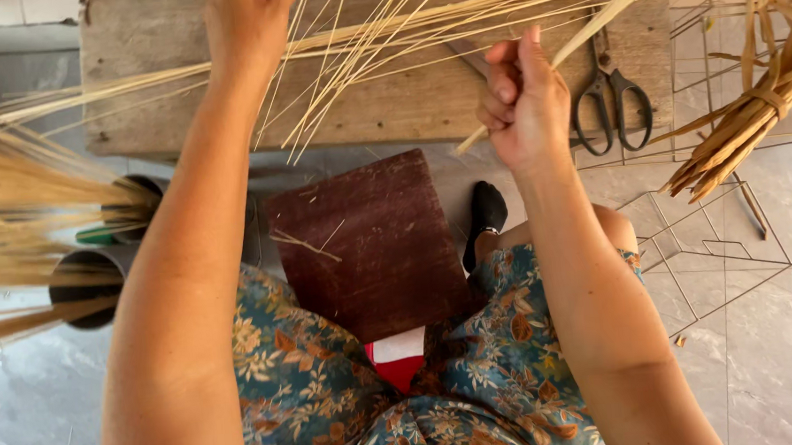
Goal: The person sits on a low stool and weaves thin reeds by hand, using shears to trim the ends. They repeatedly gather, align, and interlace the reeds, occasionally cutting them to size.
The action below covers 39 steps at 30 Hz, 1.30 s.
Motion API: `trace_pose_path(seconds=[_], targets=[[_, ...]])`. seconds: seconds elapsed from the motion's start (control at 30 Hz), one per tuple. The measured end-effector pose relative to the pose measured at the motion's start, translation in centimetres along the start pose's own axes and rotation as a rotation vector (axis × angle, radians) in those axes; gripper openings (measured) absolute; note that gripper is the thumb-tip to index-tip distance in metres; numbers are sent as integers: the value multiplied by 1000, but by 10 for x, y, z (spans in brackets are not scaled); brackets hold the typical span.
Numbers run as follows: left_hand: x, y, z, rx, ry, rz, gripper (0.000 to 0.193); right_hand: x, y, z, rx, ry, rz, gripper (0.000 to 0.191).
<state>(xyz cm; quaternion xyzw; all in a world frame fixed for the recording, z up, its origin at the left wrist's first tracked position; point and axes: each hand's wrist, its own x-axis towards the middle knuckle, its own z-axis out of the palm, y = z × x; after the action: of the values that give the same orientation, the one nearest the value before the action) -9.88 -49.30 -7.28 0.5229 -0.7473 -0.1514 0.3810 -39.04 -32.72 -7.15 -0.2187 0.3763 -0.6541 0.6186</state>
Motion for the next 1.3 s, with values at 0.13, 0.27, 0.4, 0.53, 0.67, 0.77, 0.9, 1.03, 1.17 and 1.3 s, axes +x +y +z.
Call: trace_pose_path(seconds=[0.13,0.27,0.4,0.53,0.67,0.77,0.9,1.03,1.17,1.3], targets=[[-8,-21,30,125,-64,-244,48,7,-8,-6,-75,8,-2,40],[7,-21,63,241,-113,-292,62,14,-8,-2,-67,-23,30,43],[30,-11,90,346,-168,-373,82,23,-12,-1,-81,15,41,43],[44,3,113,345,-265,-439,98,27,-16,-4,-95,-7,28,44],[46,20,134,313,-366,-467,96,28,-18,-8,-67,9,43,43],[48,29,144,263,-334,-395,96,28,-20,-9,-67,10,53,44],[54,33,153,273,-410,-408,86,28,-21,-10,-84,13,48,44],[59,33,160,178,-446,-485,70,28,-22,-10,-103,30,53,44],[62,34,164,110,-452,-516,53,29,-22,-10,-115,28,47,44],[64,37,166,132,-500,-528,38,30,-20,-9,-117,25,43,43]])
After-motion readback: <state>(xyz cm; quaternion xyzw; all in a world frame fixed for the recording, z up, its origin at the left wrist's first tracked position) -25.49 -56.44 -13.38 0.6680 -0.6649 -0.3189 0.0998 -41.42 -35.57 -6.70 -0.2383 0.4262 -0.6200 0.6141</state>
